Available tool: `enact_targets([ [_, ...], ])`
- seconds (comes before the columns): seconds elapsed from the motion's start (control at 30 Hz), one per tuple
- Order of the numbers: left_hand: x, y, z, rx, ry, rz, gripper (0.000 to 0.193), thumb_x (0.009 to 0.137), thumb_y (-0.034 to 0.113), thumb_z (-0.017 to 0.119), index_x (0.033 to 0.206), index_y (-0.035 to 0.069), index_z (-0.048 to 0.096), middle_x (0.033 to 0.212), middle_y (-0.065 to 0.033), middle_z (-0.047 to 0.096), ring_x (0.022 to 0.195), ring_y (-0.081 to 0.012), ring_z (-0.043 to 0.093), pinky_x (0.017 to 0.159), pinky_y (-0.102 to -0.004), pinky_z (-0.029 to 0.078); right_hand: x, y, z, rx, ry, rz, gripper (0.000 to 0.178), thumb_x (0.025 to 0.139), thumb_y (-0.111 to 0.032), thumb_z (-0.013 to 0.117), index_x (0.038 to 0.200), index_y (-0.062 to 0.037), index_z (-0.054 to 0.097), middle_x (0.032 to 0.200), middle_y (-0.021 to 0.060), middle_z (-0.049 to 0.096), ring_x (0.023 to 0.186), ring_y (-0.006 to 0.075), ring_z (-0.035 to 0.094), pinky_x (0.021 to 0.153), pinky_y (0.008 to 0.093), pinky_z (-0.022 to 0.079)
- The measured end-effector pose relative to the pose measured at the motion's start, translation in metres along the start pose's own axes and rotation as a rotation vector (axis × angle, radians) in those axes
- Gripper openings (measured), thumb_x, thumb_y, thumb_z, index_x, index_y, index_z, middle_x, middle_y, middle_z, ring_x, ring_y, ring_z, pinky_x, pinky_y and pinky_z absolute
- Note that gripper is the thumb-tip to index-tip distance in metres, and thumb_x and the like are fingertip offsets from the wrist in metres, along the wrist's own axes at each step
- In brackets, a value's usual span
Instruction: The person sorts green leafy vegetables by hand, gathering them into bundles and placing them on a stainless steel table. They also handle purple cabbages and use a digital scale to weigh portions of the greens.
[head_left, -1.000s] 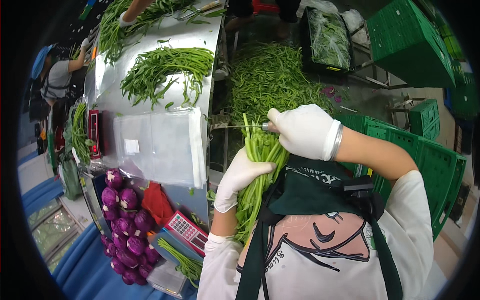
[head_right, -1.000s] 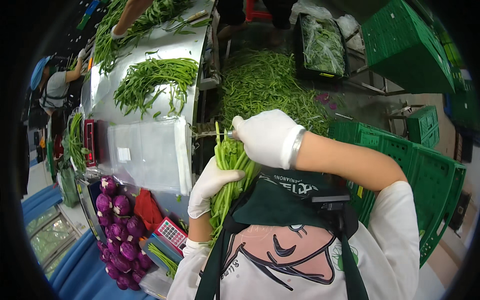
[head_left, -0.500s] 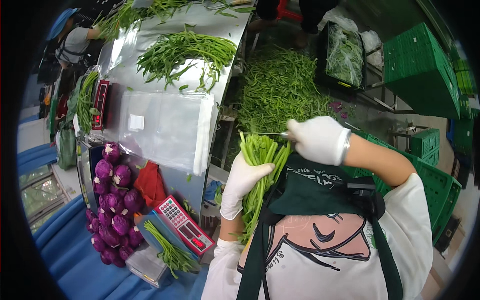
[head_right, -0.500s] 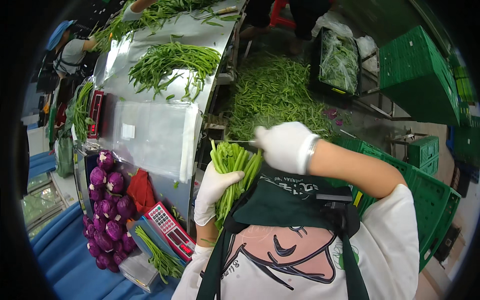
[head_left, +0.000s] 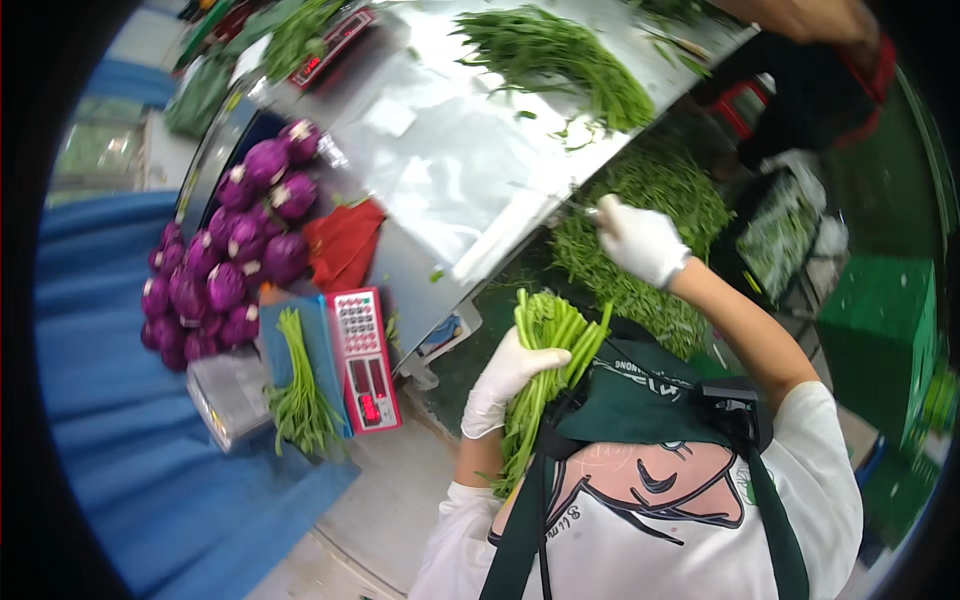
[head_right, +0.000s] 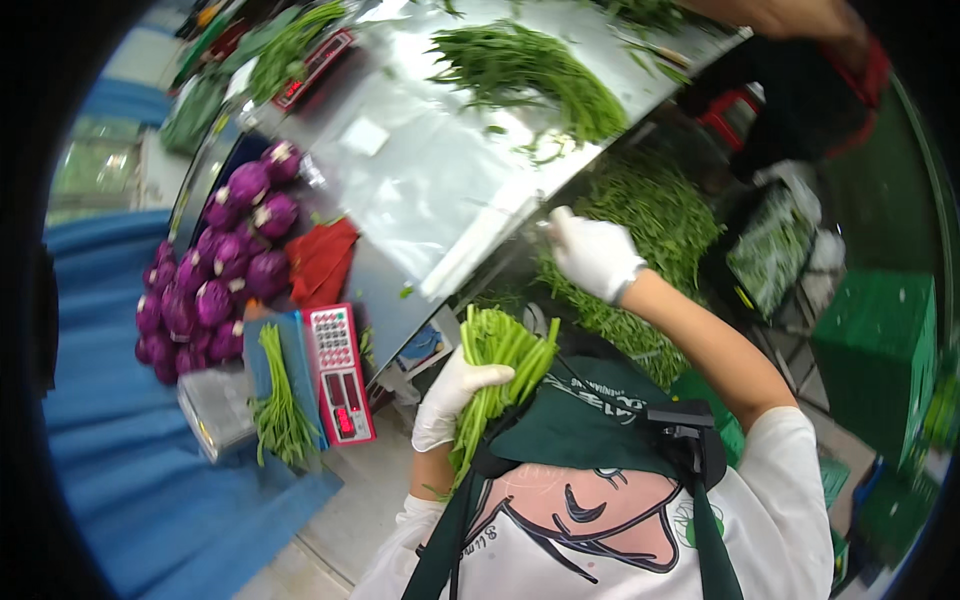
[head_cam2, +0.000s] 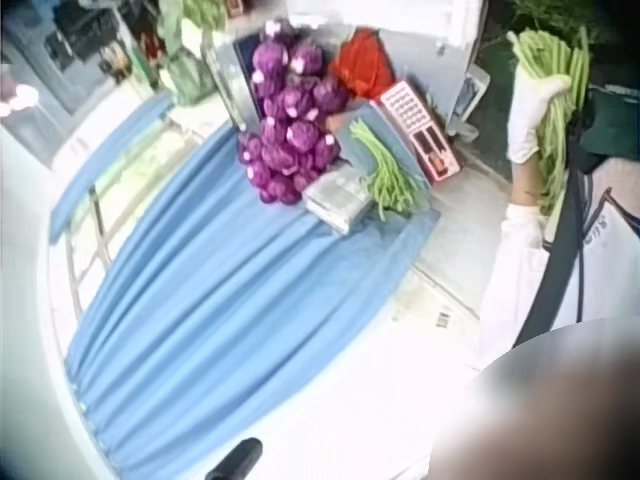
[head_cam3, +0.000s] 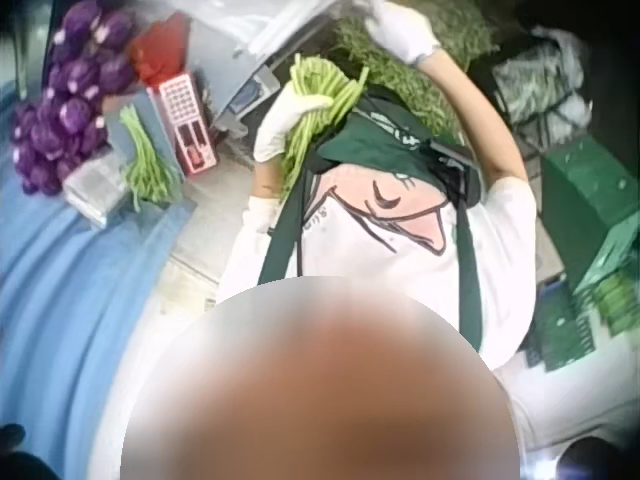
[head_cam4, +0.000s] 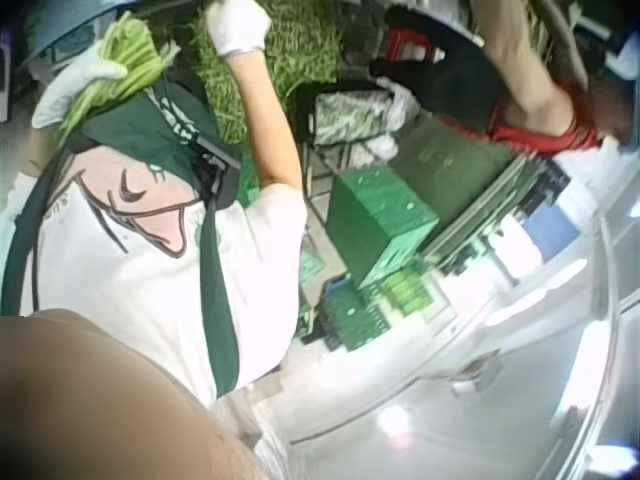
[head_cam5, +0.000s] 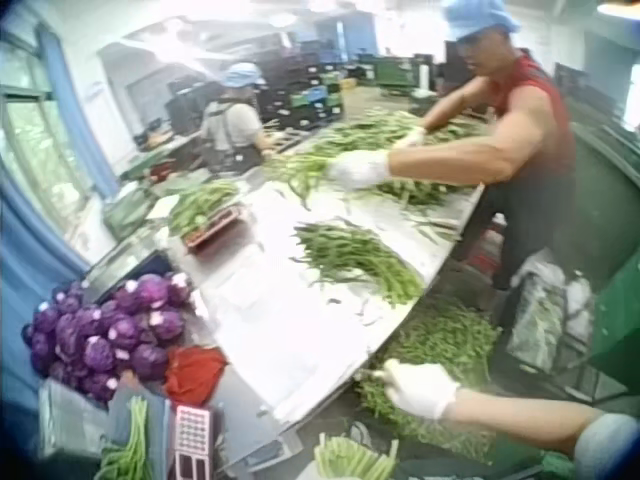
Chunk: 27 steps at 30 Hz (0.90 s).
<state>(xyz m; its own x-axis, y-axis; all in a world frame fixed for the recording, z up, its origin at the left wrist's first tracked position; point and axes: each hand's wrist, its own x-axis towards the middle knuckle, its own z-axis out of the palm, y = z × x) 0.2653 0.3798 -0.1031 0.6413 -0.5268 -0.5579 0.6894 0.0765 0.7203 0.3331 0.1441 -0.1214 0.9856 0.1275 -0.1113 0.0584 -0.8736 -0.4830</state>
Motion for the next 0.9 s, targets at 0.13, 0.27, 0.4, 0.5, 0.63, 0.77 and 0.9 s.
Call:
enact_targets([
  [0.13,-0.027,-0.012,-0.022,-0.146,0.103,0.021,0.047,0.074,0.001,0.067,0.118,-0.001,0.051,0.106,-0.0048,0.060,0.094,-0.0130,0.057,0.086,-0.0275,0.045,0.072,-0.072,0.092,0.201,-0.360,-0.192,0.025,0.082,-0.015,0.049,0.102,-0.0003,0.047,0.082,0.0216,0.062,0.072,0.0388,0.061,0.067,0.0468,0.048],
  [0.27,-0.051,-0.023,-0.050,-0.203,0.206,0.015,0.053,0.072,0.003,0.067,0.121,0.000,0.048,0.107,-0.0062,0.059,0.096,-0.0151,0.058,0.085,-0.0276,0.045,0.130,-0.142,0.157,0.267,-0.383,-0.365,0.039,0.086,-0.030,0.050,0.111,0.0008,0.048,0.102,0.0258,0.058,0.096,0.0382,0.056,0.082,0.0418,0.045],
  [0.4,-0.063,-0.025,-0.067,-0.266,0.247,0.009,0.054,0.072,0.004,0.067,0.122,0.000,0.048,0.108,-0.0064,0.059,0.095,-0.0154,0.058,0.085,-0.0277,0.046,0.140,-0.154,0.153,0.230,-0.527,-0.435,0.066,0.089,-0.050,0.039,0.133,-0.0008,0.039,0.122,0.0230,0.052,0.114,0.0334,0.049,0.097,0.0357,0.038],
  [0.5,-0.057,-0.016,-0.073,-0.318,0.215,0.022,0.048,0.071,0.006,0.067,0.117,0.002,0.051,0.106,-0.0039,0.059,0.095,-0.0144,0.056,0.086,-0.0273,0.044,0.103,-0.121,0.112,0.780,-0.826,-0.112,0.071,0.091,-0.058,0.032,0.133,-0.0019,0.039,0.127,0.0180,0.049,0.115,0.0263,0.049,0.097,0.0370,0.038],
  [0.63,-0.040,-0.012,-0.082,-0.363,0.140,0.025,0.053,0.070,0.006,0.066,0.120,0.001,0.049,0.109,-0.0053,0.058,0.097,-0.0162,0.057,0.087,-0.0277,0.044,0.030,-0.045,0.092,1.191,-1.050,0.201,0.077,0.090,-0.064,0.028,0.136,-0.0036,0.036,0.124,0.0111,0.049,0.118,0.0212,0.045,0.101,0.0379,0.034],
  [0.77,-0.017,0.008,-0.079,-0.433,0.083,-0.056,0.053,0.073,0.006,0.060,0.124,0.000,0.046,0.112,-0.0113,0.058,0.101,-0.0220,0.058,0.091,-0.0327,0.047,-0.002,-0.051,0.079,1.043,-1.153,-0.156,0.072,0.088,-0.054,0.048,0.136,-0.0012,0.035,0.131,0.0110,0.047,0.119,0.0179,0.043,0.101,0.0292,0.033],
  [0.9,0.014,0.029,-0.097,-0.335,0.069,-0.108,0.053,0.071,0.009,0.063,0.121,0.001,0.049,0.107,-0.0106,0.060,0.092,-0.0212,0.061,0.083,-0.0316,0.050,0.008,-0.088,0.066,1.011,-0.937,-0.036,0.065,0.085,-0.039,0.062,0.133,-0.0016,0.039,0.127,0.0105,0.051,0.114,0.0186,0.048,0.099,0.0313,0.038],
])
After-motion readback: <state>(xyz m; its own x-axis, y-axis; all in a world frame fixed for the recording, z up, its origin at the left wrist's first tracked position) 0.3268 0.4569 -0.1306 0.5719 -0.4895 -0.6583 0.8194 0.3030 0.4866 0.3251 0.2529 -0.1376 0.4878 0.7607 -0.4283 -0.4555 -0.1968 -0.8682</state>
